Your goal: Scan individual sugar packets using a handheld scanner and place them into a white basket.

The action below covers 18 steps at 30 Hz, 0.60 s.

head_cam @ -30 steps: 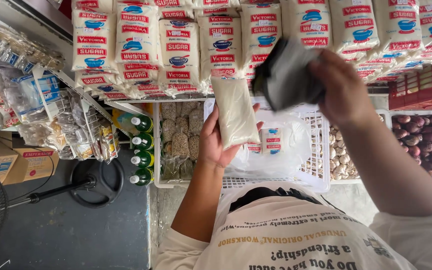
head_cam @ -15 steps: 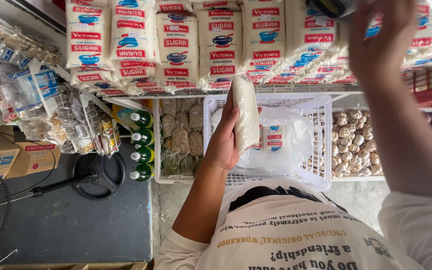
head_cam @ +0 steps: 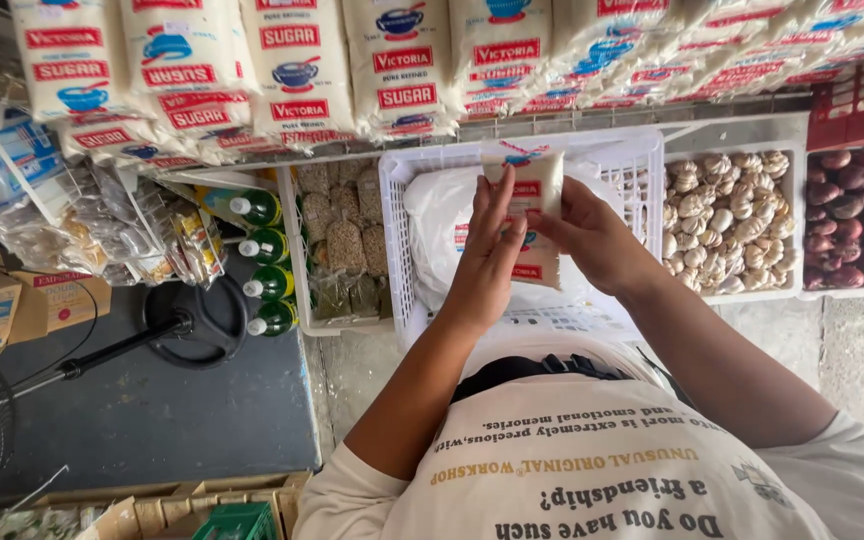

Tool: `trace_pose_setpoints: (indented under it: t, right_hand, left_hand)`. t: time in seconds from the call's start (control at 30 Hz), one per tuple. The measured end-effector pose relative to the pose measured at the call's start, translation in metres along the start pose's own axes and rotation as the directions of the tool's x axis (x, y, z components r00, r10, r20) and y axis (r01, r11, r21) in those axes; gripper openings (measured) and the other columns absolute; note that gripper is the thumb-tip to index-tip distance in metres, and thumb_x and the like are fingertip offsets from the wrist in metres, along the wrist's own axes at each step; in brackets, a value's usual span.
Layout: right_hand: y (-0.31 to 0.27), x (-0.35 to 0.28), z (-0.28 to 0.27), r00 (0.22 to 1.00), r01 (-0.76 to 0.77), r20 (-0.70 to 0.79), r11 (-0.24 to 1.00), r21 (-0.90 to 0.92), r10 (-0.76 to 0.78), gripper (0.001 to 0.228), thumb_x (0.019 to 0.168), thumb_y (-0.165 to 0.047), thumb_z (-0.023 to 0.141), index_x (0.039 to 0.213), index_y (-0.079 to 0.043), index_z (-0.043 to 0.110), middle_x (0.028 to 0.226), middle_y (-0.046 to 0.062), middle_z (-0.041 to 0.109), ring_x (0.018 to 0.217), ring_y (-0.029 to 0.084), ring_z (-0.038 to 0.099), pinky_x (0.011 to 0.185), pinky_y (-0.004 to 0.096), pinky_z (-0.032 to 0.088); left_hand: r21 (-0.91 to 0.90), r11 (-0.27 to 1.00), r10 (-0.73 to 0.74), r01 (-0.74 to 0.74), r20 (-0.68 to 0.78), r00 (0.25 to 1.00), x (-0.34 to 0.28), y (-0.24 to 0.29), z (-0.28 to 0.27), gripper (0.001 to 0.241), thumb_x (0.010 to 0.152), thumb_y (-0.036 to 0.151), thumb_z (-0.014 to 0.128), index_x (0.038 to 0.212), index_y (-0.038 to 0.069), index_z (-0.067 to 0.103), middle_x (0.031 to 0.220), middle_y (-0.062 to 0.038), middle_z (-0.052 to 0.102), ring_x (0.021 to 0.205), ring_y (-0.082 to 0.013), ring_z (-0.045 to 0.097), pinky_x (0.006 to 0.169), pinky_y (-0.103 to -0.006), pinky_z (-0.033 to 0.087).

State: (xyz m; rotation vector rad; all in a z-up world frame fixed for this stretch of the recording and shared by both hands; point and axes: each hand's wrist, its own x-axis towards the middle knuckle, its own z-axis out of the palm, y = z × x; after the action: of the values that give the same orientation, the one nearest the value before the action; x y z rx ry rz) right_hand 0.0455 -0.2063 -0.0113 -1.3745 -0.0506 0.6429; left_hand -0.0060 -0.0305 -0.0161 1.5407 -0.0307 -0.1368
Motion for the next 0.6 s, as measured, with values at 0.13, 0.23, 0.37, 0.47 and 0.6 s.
trace_pose_setpoints:
  t: [0.13, 0.23, 0.37, 0.47, 0.6]
  right_hand:
    - [0.054, -0.011, -0.026, 0.967, -0.241, -0.023, 0.941, 0.236, 0.253, 0.045, 0.099, -0.012, 0.063, 0.141, -0.001, 0.052, 0.127, 0.01, 0.068, 0.114, 0.019, 0.066, 0.097, 0.038, 0.056]
    - [0.094, -0.028, -0.036, 0.914, -0.381, -0.017, 0.874, 0.3, 0.404, 0.038, 0.098, -0.011, 0.064, 0.133, 0.001, 0.054, 0.122, 0.014, 0.068, 0.112, 0.024, 0.069, 0.097, 0.042, 0.057]
    - [0.127, -0.032, -0.039, 0.828, -0.532, 0.02, 0.774, 0.343, 0.561, 0.039, 0.096, -0.013, 0.064, 0.132, 0.0, 0.056, 0.121, 0.016, 0.07, 0.111, 0.025, 0.069, 0.097, 0.043, 0.058]
    - [0.149, -0.021, -0.044, 0.751, -0.614, 0.006, 0.695, 0.374, 0.66, 0.046, 0.093, -0.014, 0.065, 0.136, -0.002, 0.053, 0.125, 0.015, 0.069, 0.114, 0.025, 0.069, 0.098, 0.042, 0.058]
    - [0.19, 0.009, -0.055, 0.741, -0.59, -0.171, 0.751, 0.298, 0.649, 0.058, 0.091, -0.013, 0.065, 0.143, -0.005, 0.042, 0.126, 0.016, 0.064, 0.112, 0.027, 0.067, 0.092, 0.046, 0.059]
  left_hand:
    - [-0.34, 0.91, -0.263, 0.239, -0.027, 0.964, -0.021, -0.047, 0.012, 0.067, 0.109, 0.033, 0.051, 0.166, 0.014, 0.021, 0.163, -0.028, 0.033, 0.152, -0.0363, 0.031, 0.12, -0.0465, 0.03]
    - [-0.6, 0.664, -0.517, 0.445, 0.062, 0.854, -0.047, -0.089, 0.022, 0.073, 0.102, 0.026, 0.059, 0.164, 0.014, 0.022, 0.146, -0.028, 0.052, 0.13, -0.0356, 0.056, 0.106, -0.0471, 0.046]
    - [-0.539, 0.508, -0.724, 0.672, 0.155, 0.672, -0.045, -0.114, 0.017, 0.071, 0.098, 0.023, 0.061, 0.161, 0.016, 0.03, 0.139, -0.013, 0.056, 0.121, -0.0274, 0.059, 0.097, -0.0481, 0.05]
    - [-0.455, 0.319, -0.871, 0.831, 0.205, 0.447, -0.032, -0.142, 0.022, 0.071, 0.095, 0.021, 0.059, 0.16, 0.022, 0.03, 0.134, -0.001, 0.054, 0.119, -0.0274, 0.057, 0.091, -0.0536, 0.05]
    - [-0.503, 0.39, -0.837, 0.771, 0.155, 0.525, -0.023, -0.254, 0.048, 0.072, 0.09, 0.014, 0.06, 0.157, 0.019, 0.032, 0.132, -0.004, 0.058, 0.119, -0.0268, 0.059, 0.091, -0.0523, 0.052]
